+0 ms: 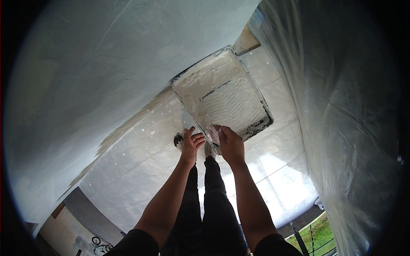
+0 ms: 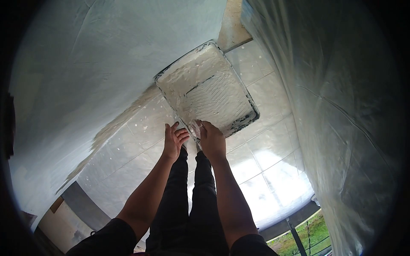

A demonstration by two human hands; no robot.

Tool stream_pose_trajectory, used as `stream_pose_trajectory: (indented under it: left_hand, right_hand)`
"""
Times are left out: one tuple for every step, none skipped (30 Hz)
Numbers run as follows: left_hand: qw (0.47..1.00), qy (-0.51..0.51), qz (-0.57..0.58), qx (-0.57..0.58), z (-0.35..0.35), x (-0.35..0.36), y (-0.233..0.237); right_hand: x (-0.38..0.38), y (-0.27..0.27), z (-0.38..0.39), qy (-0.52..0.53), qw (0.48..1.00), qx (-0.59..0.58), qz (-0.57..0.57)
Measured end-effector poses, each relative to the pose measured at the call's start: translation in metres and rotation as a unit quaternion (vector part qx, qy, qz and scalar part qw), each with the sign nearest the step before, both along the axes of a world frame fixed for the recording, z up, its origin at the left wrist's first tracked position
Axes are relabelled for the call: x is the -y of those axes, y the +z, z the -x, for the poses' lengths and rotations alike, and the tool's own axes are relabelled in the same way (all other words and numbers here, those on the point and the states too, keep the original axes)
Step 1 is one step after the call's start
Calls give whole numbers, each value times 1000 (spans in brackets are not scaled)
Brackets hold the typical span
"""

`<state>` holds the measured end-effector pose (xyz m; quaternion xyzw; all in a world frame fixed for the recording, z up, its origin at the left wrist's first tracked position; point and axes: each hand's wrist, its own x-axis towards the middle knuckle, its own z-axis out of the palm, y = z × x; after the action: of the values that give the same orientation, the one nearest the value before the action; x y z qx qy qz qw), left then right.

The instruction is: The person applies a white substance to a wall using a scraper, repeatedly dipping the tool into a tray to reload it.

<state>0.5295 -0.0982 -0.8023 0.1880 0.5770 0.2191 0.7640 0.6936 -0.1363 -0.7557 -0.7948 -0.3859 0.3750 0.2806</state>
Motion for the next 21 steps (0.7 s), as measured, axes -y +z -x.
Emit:
stream_pose_trajectory:
  left_hand:
    - [1000, 10, 7, 7, 0, 1, 0]
    - [1000, 11, 7, 9, -1, 2, -1]
    - [1000, 13, 5, 11, -1, 2, -3]
    - [1000, 16, 4, 10, 1, 2, -2]
    - [1000, 19, 4, 7, 2, 3, -3]
    - [1000, 16, 4, 7, 0, 2, -1]
    - [1000, 11, 5, 9, -1, 2, -2]
    - [1000, 11, 3, 8, -1, 2, -1]
    - [1000, 13, 4, 10, -1, 2, -3]
    - [1000, 15, 5, 10, -1, 3, -3]
    - [1000, 16, 4, 9, -1, 4, -3]
    - [1000, 16, 3, 13, -1, 4, -2]
    - [1000, 16, 2, 16, 0, 5, -2]
    - [1000, 16, 1, 16, 0, 5, -1]
    - [1000, 17, 0, 16, -1, 5, -1]
    - [1000, 18, -1, 17, -1, 6, -1]
    - [1000, 18, 0, 17, 0, 6, -1]
    - [1000, 22, 2, 20, 0, 6, 0]
    - [999, 26, 4, 24, 1, 5, 1]
    - [999, 26, 4, 26, 0, 5, 1]
    - [999, 30, 4, 26, 0, 5, 1]
  right_hand:
    - [1, -3, -1, 6, 999, 35, -5]
    - [2, -6, -3, 12, 997, 71, -12]
    - [-3, -3, -8, -35, 998, 41, -30]
    - [-8, 3, -13, -82, 996, 7, -45]
    - [-15, 4, -19, -101, 993, 9, -52]
    - [-21, 2, -23, -96, 993, 22, -68]
    - [-28, -3, -27, -72, 995, 40, -61]
    - [-36, -9, -31, -50, 996, 59, -55]
    - [-46, -16, -33, -50, 995, 59, -56]
    - [-57, -23, -35, -34, 997, 61, -40]
    - [-66, -29, -35, -18, 998, 64, -24]
    - [-73, -34, -35, -17, 998, 63, -24]
    - [-79, -39, -33, 16, 999, 29, -42]
    - [-82, -41, -32, 50, 997, -5, -60]
    - [-85, -36, -29, 86, 995, -6, -45]
    - [-85, -30, -29, 85, 995, -6, -45]
    - [-83, -22, -31, 110, 993, -34, -17]
    - [-81, -14, -32, 135, 989, -62, 11]
    - [-74, -11, -33, 125, 988, -89, -22]
    - [-66, -6, -32, 126, 988, -88, -22]
    - [-58, 0, -31, 127, 989, -61, -44]
